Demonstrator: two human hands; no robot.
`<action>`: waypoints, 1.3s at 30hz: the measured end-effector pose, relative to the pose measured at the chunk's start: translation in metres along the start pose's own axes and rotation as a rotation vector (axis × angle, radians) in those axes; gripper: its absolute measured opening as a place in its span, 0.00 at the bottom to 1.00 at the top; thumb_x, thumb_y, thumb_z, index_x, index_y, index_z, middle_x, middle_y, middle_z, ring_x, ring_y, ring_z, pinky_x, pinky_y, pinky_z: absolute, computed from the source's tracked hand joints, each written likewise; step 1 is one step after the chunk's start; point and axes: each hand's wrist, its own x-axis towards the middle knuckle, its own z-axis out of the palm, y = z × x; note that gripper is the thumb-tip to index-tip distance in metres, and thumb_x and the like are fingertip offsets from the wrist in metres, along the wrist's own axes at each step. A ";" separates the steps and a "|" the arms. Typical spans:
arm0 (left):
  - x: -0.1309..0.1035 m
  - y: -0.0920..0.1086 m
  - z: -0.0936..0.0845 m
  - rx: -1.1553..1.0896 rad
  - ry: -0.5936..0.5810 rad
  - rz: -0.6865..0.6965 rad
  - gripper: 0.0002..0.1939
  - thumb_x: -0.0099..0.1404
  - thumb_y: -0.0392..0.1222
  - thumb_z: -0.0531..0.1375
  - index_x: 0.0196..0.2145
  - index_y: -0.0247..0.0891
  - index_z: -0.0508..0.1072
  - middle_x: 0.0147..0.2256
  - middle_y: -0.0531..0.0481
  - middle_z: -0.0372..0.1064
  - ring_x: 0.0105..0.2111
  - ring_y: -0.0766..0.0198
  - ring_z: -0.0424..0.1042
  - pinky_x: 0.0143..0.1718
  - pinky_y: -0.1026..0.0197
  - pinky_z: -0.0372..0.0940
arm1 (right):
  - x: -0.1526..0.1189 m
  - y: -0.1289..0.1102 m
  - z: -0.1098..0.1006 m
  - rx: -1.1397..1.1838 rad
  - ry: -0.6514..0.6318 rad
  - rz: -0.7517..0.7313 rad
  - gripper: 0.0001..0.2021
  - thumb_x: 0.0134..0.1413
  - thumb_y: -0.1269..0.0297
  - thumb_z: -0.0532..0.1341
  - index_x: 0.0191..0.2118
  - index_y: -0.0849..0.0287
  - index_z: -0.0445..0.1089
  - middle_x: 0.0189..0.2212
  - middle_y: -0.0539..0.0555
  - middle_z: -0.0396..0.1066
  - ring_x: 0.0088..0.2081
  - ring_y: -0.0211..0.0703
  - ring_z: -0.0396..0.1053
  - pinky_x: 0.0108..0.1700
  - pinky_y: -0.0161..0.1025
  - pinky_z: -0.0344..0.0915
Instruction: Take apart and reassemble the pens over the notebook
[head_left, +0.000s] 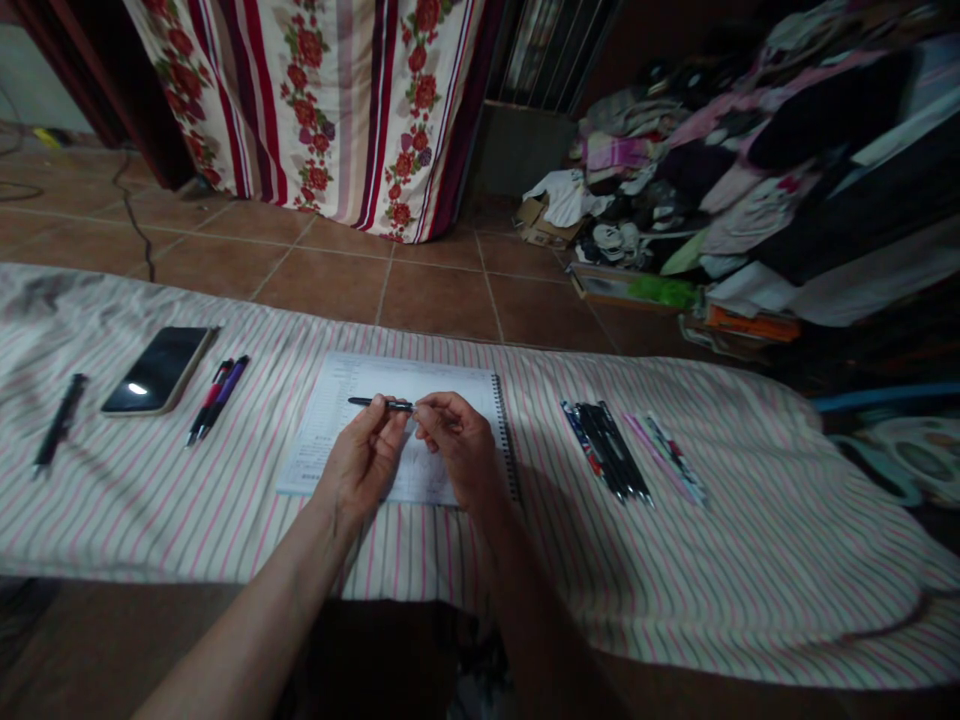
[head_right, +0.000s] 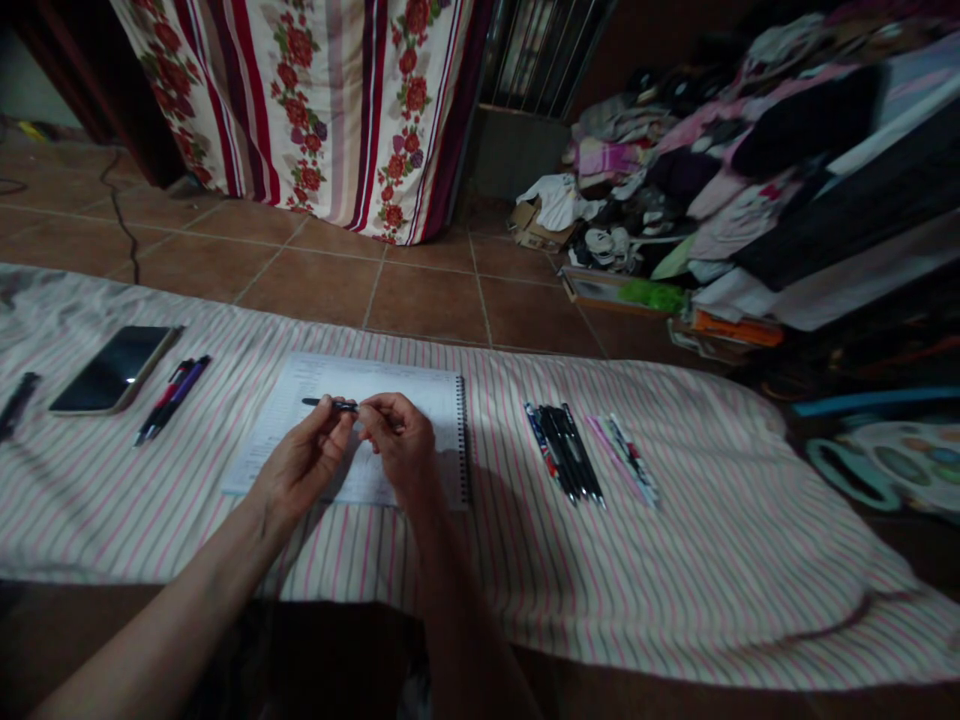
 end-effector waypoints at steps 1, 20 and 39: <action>0.000 0.000 0.000 -0.003 0.007 -0.005 0.14 0.66 0.27 0.51 0.25 0.30 0.69 0.24 0.50 0.71 0.23 0.73 0.72 0.29 0.73 0.71 | 0.000 0.000 0.000 -0.006 0.005 0.001 0.08 0.46 0.60 0.63 0.30 0.58 0.70 0.17 0.45 0.66 0.20 0.32 0.62 0.22 0.30 0.58; 0.006 0.010 -0.001 -0.014 0.086 0.016 0.12 0.67 0.28 0.51 0.26 0.29 0.69 0.24 0.50 0.71 0.25 0.72 0.74 0.29 0.74 0.71 | 0.004 0.004 -0.007 0.392 -0.012 0.088 0.10 0.44 0.60 0.67 0.34 0.57 0.70 0.36 0.51 0.75 0.39 0.38 0.72 0.44 0.37 0.66; 0.003 0.002 0.000 -0.010 0.063 0.015 0.13 0.66 0.27 0.51 0.26 0.29 0.69 0.24 0.50 0.71 0.25 0.72 0.74 0.28 0.73 0.72 | 0.004 0.004 -0.013 0.218 0.107 0.062 0.13 0.48 0.52 0.63 0.36 0.54 0.74 0.31 0.49 0.74 0.31 0.34 0.68 0.32 0.32 0.63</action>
